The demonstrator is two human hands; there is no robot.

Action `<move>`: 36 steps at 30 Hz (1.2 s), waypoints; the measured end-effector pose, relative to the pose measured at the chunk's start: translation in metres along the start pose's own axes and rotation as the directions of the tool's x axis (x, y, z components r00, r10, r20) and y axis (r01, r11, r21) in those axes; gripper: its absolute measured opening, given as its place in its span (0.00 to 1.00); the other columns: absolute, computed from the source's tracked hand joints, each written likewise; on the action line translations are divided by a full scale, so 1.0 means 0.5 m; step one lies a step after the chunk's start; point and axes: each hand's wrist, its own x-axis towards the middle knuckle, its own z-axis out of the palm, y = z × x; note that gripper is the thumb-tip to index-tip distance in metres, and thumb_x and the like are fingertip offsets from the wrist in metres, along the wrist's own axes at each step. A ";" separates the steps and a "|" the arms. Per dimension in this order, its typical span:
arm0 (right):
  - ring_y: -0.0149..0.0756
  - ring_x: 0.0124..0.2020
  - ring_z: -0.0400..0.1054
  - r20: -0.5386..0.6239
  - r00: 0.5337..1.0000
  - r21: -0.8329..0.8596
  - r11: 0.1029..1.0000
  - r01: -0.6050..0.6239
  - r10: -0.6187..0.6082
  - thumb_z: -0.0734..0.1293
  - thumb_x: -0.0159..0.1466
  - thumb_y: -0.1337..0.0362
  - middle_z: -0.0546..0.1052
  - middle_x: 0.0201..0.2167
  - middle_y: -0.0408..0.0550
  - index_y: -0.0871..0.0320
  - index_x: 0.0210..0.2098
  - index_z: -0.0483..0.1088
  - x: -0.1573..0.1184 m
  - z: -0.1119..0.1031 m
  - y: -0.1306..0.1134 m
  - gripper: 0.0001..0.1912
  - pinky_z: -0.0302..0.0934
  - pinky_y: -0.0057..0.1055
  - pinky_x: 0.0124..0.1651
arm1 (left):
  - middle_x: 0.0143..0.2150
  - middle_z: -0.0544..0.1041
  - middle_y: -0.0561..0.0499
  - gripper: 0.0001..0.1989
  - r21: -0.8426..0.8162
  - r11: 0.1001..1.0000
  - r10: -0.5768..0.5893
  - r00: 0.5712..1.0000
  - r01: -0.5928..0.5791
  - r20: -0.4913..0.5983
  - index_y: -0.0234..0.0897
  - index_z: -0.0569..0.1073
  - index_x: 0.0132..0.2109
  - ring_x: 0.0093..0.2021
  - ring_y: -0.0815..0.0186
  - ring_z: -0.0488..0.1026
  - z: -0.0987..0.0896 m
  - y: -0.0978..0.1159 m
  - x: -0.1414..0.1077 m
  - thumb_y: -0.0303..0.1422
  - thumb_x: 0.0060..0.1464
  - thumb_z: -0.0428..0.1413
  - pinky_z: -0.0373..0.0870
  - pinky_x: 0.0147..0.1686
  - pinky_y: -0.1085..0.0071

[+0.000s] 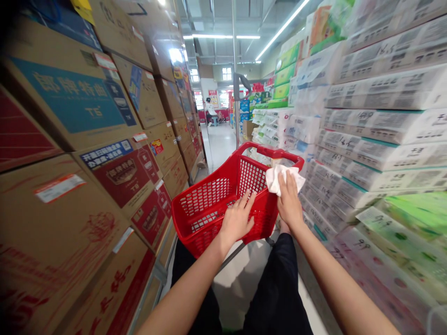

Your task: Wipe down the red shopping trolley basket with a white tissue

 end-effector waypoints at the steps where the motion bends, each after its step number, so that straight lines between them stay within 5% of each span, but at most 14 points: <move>1: 0.52 0.77 0.30 -0.024 1.000 -0.034 0.999 -0.009 0.009 0.56 0.61 0.76 0.34 0.78 0.43 0.47 0.77 0.33 0.013 -0.003 0.007 0.49 0.43 0.63 0.73 | 0.78 0.49 0.41 0.44 0.003 1.000 0.002 1.000 -0.002 0.000 0.40 0.42 0.77 0.64 0.54 0.68 -0.001 0.001 0.000 0.36 0.62 0.55 0.73 0.55 0.62; 4: 0.52 0.77 0.31 -0.023 0.999 -0.099 0.995 0.031 -0.034 0.57 0.60 0.76 0.35 0.78 0.44 0.49 0.77 0.33 0.016 0.002 -0.017 0.50 0.46 0.61 0.73 | 0.77 0.50 0.38 0.45 0.018 1.000 -0.013 1.000 0.013 -0.001 0.37 0.40 0.77 0.65 0.53 0.68 -0.004 0.005 0.002 0.36 0.62 0.55 0.73 0.55 0.62; 8: 0.50 0.77 0.35 0.131 0.967 -0.102 0.967 0.232 -0.218 0.58 0.59 0.77 0.40 0.78 0.46 0.52 0.77 0.36 -0.026 0.010 -0.086 0.50 0.48 0.55 0.75 | 0.75 0.55 0.34 0.47 0.030 0.998 -0.056 0.998 0.056 -0.007 0.34 0.35 0.77 0.62 0.52 0.70 -0.002 0.008 0.003 0.36 0.62 0.55 0.74 0.53 0.63; 11: 0.49 0.76 0.41 0.175 0.943 -0.125 0.944 0.307 -0.283 0.59 0.58 0.78 0.46 0.77 0.47 0.52 0.77 0.39 -0.023 -0.006 -0.083 0.51 0.49 0.54 0.74 | 0.75 0.55 0.33 0.47 0.033 0.998 -0.054 0.998 0.055 -0.012 0.34 0.33 0.77 0.62 0.53 0.70 0.003 0.007 0.003 0.37 0.63 0.54 0.74 0.53 0.63; 17: 0.51 0.73 0.51 0.092 0.986 -0.253 0.954 0.159 -0.140 0.60 0.63 0.73 0.62 0.72 0.48 0.48 0.75 0.49 0.010 -0.021 -0.059 0.42 0.41 0.63 0.74 | 0.75 0.55 0.31 0.46 0.048 0.996 -0.073 0.997 0.073 0.001 0.32 0.35 0.77 0.64 0.52 0.69 0.011 0.010 0.004 0.38 0.64 0.54 0.72 0.56 0.62; 23: 0.48 0.74 0.48 0.206 0.934 -0.162 0.932 0.325 -0.290 0.61 0.64 0.71 0.62 0.71 0.52 0.57 0.73 0.53 -0.033 0.007 -0.127 0.38 0.42 0.55 0.75 | 0.75 0.53 0.30 0.47 0.012 0.999 -0.032 0.999 0.032 -0.018 0.30 0.34 0.76 0.66 0.53 0.67 0.001 0.003 0.000 0.36 0.63 0.54 0.69 0.60 0.63; 26: 0.46 0.73 0.52 0.240 0.918 -0.181 0.914 0.362 -0.316 0.61 0.63 0.72 0.65 0.70 0.49 0.53 0.73 0.54 -0.012 -0.014 -0.096 0.39 0.38 0.57 0.75 | 0.74 0.57 0.31 0.46 -0.006 1.000 0.015 0.999 -0.015 0.033 0.30 0.36 0.76 0.64 0.54 0.70 -0.017 -0.023 -0.013 0.39 0.64 0.55 0.70 0.58 0.65; 30: 0.47 0.70 0.57 0.188 0.958 -0.242 0.935 0.259 -0.217 0.60 0.66 0.70 0.70 0.66 0.47 0.50 0.70 0.60 0.021 -0.025 -0.063 0.33 0.38 0.60 0.74 | 0.73 0.60 0.35 0.42 0.027 1.000 -0.020 0.989 0.016 0.149 0.34 0.42 0.76 0.62 0.55 0.73 -0.035 -0.065 -0.045 0.40 0.64 0.54 0.72 0.56 0.63; 36: 0.47 0.71 0.55 0.198 0.943 -0.133 0.946 0.295 -0.267 0.60 0.66 0.69 0.70 0.66 0.51 0.55 0.70 0.61 -0.025 0.032 -0.164 0.32 0.42 0.55 0.75 | 0.75 0.56 0.33 0.44 0.018 1.000 -0.025 0.991 0.023 0.131 0.28 0.42 0.75 0.68 0.53 0.67 -0.028 -0.076 -0.066 0.41 0.63 0.55 0.69 0.60 0.61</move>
